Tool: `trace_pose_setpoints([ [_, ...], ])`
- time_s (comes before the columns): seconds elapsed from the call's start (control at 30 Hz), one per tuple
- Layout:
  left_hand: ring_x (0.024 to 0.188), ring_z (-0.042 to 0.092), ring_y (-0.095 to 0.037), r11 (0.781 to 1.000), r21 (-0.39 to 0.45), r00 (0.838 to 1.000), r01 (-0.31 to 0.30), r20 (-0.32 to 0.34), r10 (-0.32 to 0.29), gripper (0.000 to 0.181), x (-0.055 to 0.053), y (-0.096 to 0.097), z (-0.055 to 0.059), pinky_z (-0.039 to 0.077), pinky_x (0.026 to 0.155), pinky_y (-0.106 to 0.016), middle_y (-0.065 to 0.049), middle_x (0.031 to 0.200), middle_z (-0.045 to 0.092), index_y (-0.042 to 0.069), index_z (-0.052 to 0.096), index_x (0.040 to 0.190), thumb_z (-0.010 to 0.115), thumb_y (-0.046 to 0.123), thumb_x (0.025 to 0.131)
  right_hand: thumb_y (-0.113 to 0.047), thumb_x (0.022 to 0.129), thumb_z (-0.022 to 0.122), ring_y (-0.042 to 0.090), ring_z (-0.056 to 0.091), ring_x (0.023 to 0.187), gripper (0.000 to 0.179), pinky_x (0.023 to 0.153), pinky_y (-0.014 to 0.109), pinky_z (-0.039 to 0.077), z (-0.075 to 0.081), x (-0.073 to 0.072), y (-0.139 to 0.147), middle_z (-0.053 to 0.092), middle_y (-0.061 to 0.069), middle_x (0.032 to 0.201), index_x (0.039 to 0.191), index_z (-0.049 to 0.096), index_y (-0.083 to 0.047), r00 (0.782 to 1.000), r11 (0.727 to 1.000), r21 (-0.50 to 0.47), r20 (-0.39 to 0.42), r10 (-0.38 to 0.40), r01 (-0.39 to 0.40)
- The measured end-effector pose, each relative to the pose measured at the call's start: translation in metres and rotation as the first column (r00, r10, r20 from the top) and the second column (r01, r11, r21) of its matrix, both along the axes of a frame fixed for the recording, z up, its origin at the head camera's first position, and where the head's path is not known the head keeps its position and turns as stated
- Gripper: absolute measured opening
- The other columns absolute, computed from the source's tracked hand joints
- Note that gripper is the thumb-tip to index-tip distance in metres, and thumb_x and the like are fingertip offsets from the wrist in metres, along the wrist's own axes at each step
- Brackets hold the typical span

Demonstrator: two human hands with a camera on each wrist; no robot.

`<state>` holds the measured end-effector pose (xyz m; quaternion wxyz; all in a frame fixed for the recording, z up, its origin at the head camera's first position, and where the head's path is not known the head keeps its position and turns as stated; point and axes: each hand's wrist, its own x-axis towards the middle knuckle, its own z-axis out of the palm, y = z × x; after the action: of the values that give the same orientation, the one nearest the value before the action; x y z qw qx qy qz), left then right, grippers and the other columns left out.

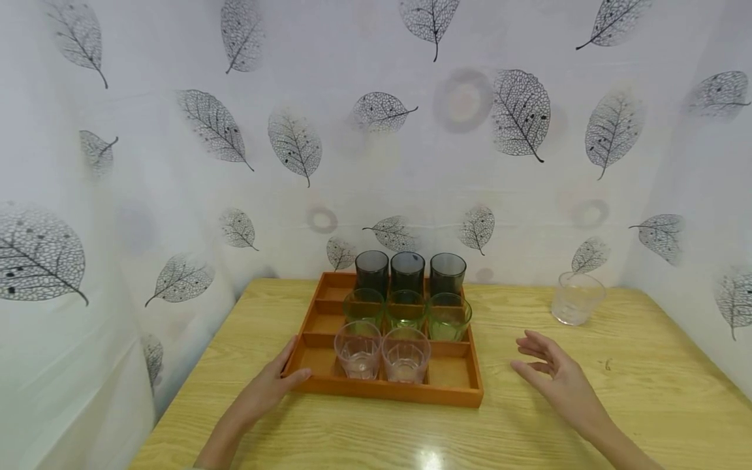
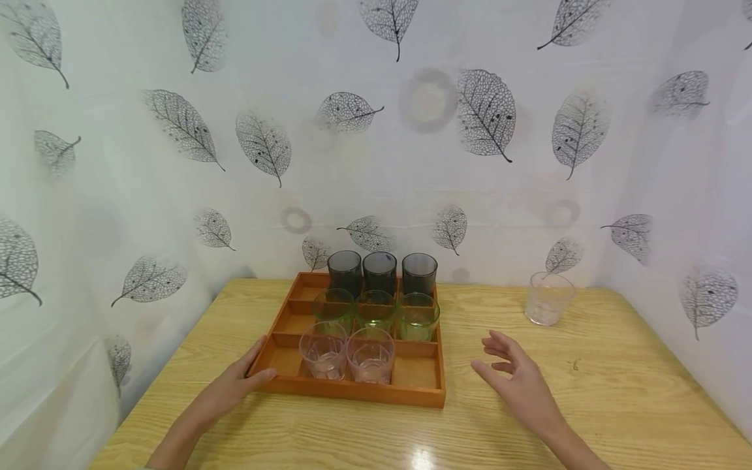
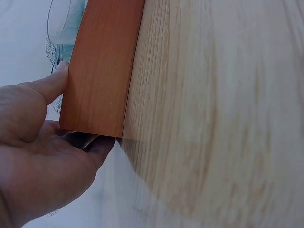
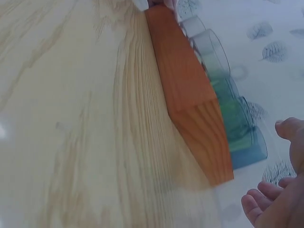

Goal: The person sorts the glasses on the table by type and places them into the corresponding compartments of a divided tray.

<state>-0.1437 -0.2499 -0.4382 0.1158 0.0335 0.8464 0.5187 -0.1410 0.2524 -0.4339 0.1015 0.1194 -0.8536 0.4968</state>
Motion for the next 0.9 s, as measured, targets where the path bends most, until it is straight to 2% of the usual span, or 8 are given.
trace_pose_setpoints([
  [0.07, 0.153, 0.005, -0.044, 1.0, 0.002, 1.0, -0.003, 0.001, 0.003, 0.087, 0.0, 0.0, 0.0, 0.017, 0.119, -0.066, -0.022, 0.17, 0.004, 0.003, 0.005, 0.166, 0.061, 0.032, 0.106, -0.015, 0.1, 0.071, -0.013, 0.053, 0.113, 0.064, 0.088, 0.008, 0.047, -0.002, 0.001, 0.009, 0.058, 0.025, 0.137, 0.151, 0.04, 0.01, 1.0, 0.999, 0.02, -0.009, -0.025, 0.025],
  [0.13, 0.153, 0.005, -0.044, 1.0, 0.005, 1.0, -0.005, 0.005, 0.005, 0.087, 0.001, 0.0, 0.0, 0.017, 0.119, -0.066, -0.022, 0.17, 0.003, 0.003, 0.005, 0.166, 0.061, 0.032, 0.106, -0.016, 0.1, 0.071, -0.015, 0.052, 0.112, 0.064, 0.087, 0.006, 0.046, -0.003, 0.001, 0.018, 0.06, 0.019, 0.135, 0.15, 0.041, 0.01, 0.998, 0.998, 0.033, -0.014, -0.054, 0.054],
  [0.27, 0.153, 0.004, -0.044, 1.0, 0.005, 1.0, -0.006, 0.012, 0.006, 0.087, 0.001, -0.001, 0.001, 0.018, 0.119, -0.066, -0.022, 0.17, 0.003, 0.004, 0.005, 0.166, 0.061, 0.032, 0.106, -0.016, 0.1, 0.072, -0.017, 0.052, 0.11, 0.065, 0.085, 0.004, 0.045, -0.005, 0.001, 0.037, 0.06, -0.016, 0.127, 0.15, 0.041, 0.011, 0.994, 0.993, 0.035, -0.015, -0.11, 0.111],
  [0.37, 0.154, 0.004, -0.043, 1.0, 0.005, 1.0, -0.006, 0.004, 0.006, 0.087, 0.001, -0.001, 0.0, 0.017, 0.119, -0.066, -0.021, 0.17, 0.003, 0.003, 0.005, 0.166, 0.062, 0.032, 0.106, -0.019, 0.101, 0.07, -0.019, 0.051, 0.11, 0.066, 0.084, 0.003, 0.043, -0.004, 0.0, 0.051, 0.055, -0.029, 0.123, 0.151, 0.04, 0.01, 0.99, 0.989, 0.047, -0.007, -0.138, 0.139],
  [0.5, 0.154, 0.004, -0.043, 1.0, 0.007, 1.0, -0.008, 0.002, 0.008, 0.087, 0.001, -0.001, 0.0, 0.017, 0.12, -0.066, -0.021, 0.17, 0.003, 0.004, 0.005, 0.166, 0.062, 0.032, 0.106, -0.022, 0.101, 0.07, -0.019, 0.051, 0.107, 0.067, 0.082, 0.001, 0.042, -0.005, -0.001, 0.069, 0.055, -0.028, 0.122, 0.151, 0.04, 0.011, 0.985, 0.982, 0.066, -0.02, -0.174, 0.175],
  [0.7, 0.154, 0.004, -0.043, 1.0, 0.015, 1.0, 0.001, 0.004, -0.001, 0.088, 0.0, -0.001, 0.0, 0.016, 0.12, -0.066, -0.019, 0.171, 0.003, 0.004, 0.005, 0.166, 0.062, 0.033, 0.106, -0.019, 0.1, 0.071, -0.023, 0.051, 0.101, 0.07, 0.078, 0.0, 0.042, -0.012, -0.008, 0.095, 0.05, -0.039, 0.113, 0.149, 0.036, 0.017, 0.972, 0.97, 0.067, -0.047, -0.23, 0.233],
  [0.8, 0.154, 0.004, -0.043, 1.0, 0.016, 1.0, -0.004, 0.006, 0.004, 0.088, 0.0, 0.0, -0.001, 0.015, 0.12, -0.066, -0.02, 0.171, 0.003, 0.004, 0.005, 0.166, 0.062, 0.033, 0.105, -0.02, 0.101, 0.071, -0.023, 0.05, 0.099, 0.074, 0.077, 0.0, 0.043, -0.015, -0.013, 0.107, 0.048, -0.039, 0.112, 0.15, 0.033, 0.019, 0.968, 0.966, 0.065, -0.043, -0.249, 0.251],
  [0.9, 0.154, 0.004, -0.043, 1.0, 0.016, 1.0, -0.01, 0.012, 0.01, 0.089, 0.0, 0.0, 0.0, 0.015, 0.12, -0.066, -0.021, 0.171, 0.003, 0.004, 0.005, 0.166, 0.063, 0.033, 0.105, -0.022, 0.101, 0.07, -0.024, 0.048, 0.099, 0.077, 0.076, -0.001, 0.042, -0.016, -0.018, 0.12, 0.049, -0.032, 0.116, 0.152, 0.029, 0.019, 0.964, 0.961, 0.076, -0.032, -0.265, 0.266],
])
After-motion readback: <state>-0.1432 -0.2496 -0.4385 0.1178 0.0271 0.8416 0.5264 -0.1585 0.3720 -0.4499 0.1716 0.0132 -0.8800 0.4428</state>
